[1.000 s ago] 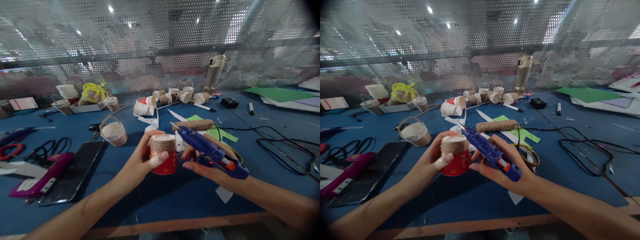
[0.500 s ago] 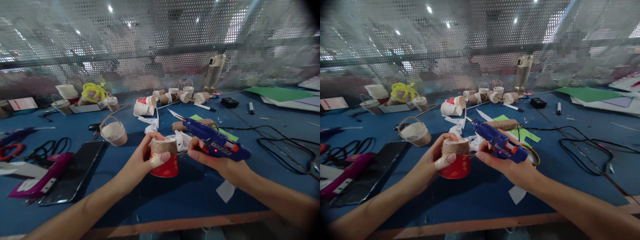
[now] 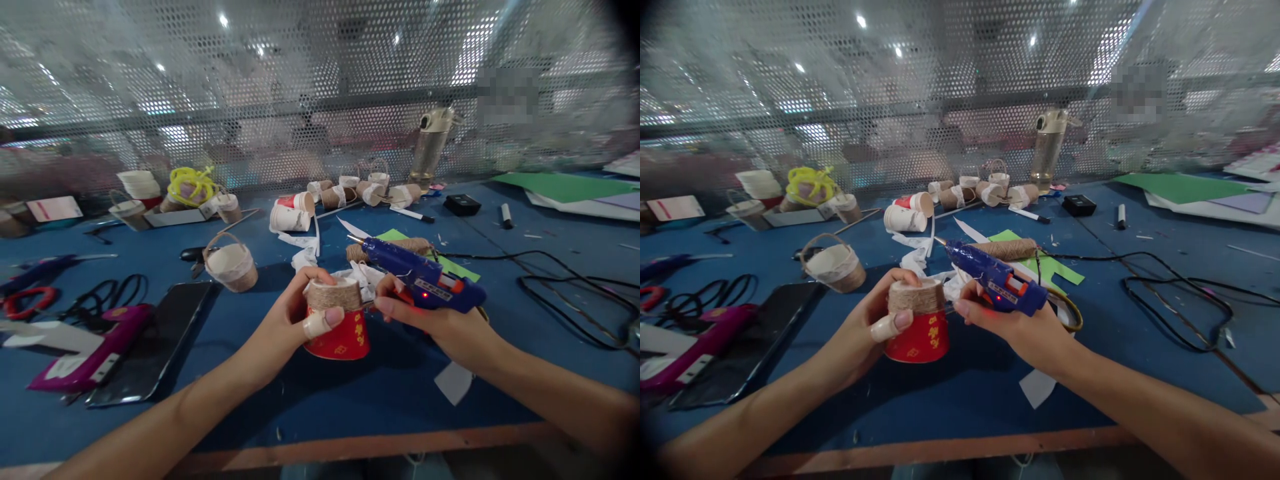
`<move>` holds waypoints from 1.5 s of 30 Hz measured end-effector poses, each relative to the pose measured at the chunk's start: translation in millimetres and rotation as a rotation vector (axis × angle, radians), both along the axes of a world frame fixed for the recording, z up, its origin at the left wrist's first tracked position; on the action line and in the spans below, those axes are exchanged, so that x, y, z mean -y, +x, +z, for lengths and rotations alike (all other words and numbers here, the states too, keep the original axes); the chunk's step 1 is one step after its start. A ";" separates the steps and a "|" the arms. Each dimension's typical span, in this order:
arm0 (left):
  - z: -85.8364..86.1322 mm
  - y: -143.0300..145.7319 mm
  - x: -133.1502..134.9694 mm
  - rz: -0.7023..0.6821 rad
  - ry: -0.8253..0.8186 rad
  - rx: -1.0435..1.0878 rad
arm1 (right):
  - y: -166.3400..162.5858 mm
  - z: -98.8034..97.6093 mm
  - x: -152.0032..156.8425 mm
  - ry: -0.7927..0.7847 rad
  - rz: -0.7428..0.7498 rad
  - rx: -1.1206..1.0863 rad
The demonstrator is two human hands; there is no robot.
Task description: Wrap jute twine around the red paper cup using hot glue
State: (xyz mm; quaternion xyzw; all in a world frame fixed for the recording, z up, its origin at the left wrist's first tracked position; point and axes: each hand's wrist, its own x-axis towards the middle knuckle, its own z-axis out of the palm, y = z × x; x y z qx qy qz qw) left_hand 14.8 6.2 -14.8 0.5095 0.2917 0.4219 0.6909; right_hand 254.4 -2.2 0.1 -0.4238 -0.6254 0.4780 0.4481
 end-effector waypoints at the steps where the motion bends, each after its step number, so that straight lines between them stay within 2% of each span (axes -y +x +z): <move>1: 0.3 0.5 0.2 -0.002 0.001 0.009 | -0.1 -0.8 -0.4 0.001 -0.002 -0.003; 29: -1.8 5.2 4.4 0.026 -0.019 0.032 | -8.4 -12.7 1.3 0.007 -0.119 -0.125; 35: -5.1 4.3 5.1 -0.015 -0.065 0.015 | -10.0 -17.4 0.3 0.006 -0.127 -0.170; 41: -11.7 -2.5 1.8 -0.126 -0.015 -0.095 | -9.8 -23.2 2.3 0.005 -0.142 -0.180; 43: -11.8 -2.4 0.9 -0.115 0.000 -0.162 | -9.8 -24.8 3.7 0.008 -0.152 -0.173; 45: -10.4 -1.1 0.0 -0.047 -0.004 -0.204 | -10.4 -26.1 4.6 0.014 -0.174 -0.189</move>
